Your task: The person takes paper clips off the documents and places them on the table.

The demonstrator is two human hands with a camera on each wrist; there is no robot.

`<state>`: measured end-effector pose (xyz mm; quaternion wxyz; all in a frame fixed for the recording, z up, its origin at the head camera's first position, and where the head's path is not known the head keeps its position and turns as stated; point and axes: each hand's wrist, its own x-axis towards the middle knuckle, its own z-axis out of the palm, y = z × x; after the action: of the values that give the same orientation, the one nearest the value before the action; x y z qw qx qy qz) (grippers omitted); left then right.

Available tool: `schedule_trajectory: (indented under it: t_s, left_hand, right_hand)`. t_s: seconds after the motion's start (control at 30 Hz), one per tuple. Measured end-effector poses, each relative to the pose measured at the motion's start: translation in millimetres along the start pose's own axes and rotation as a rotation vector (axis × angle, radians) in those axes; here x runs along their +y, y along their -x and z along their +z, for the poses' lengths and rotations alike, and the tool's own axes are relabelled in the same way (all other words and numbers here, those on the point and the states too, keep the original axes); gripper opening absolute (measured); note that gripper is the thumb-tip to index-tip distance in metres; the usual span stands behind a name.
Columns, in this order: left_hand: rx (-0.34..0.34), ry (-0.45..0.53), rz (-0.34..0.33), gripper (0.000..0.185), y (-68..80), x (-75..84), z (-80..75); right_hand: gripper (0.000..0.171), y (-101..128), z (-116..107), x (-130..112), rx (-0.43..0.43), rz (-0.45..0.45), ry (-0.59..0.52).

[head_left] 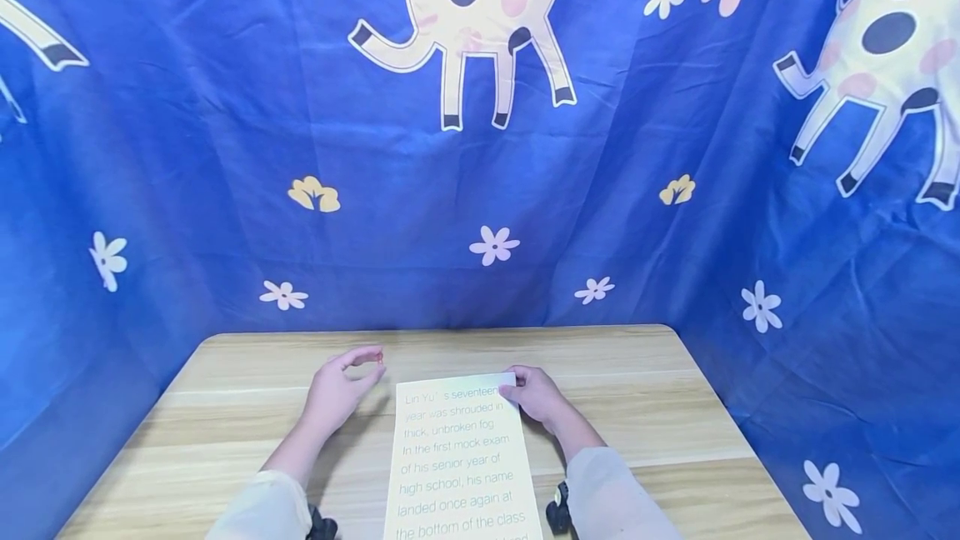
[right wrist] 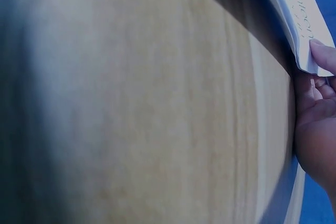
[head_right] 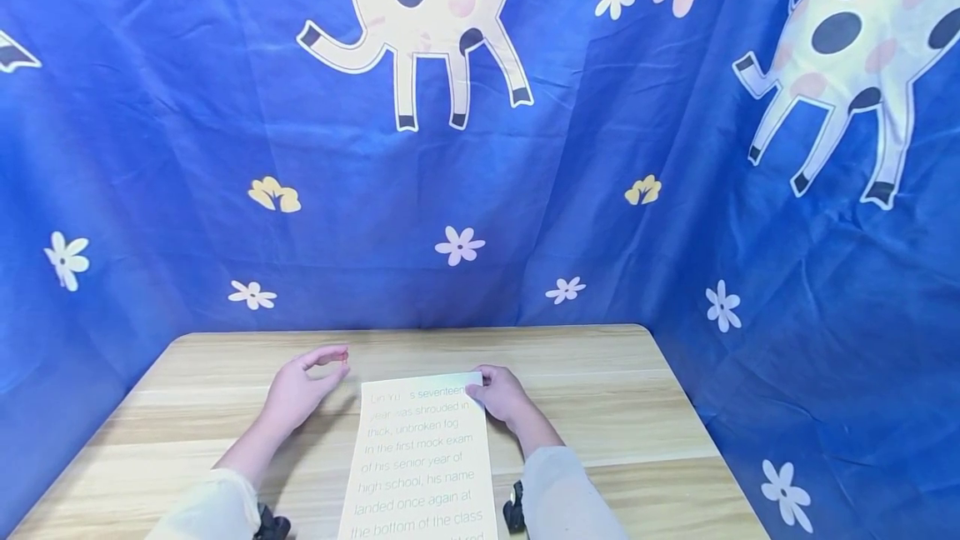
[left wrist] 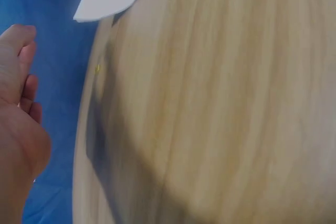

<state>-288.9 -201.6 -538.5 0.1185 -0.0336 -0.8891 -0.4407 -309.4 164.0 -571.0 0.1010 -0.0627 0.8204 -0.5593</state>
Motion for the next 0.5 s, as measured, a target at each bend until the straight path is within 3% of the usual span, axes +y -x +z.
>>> schedule_trajectory:
  t_s: [0.2,0.5]
  left_hand:
    - [-0.043,-0.058,-0.008,0.039,2.8,-10.5,-0.5]
    - [-0.096,-0.135,-0.001,0.038,2.0,-14.4,12.6]
  right_hand:
    - [0.019,1,-1,0,-0.004,-0.004,-0.020]
    - [0.017,-2,-2,2,-0.007,0.002,-0.020]
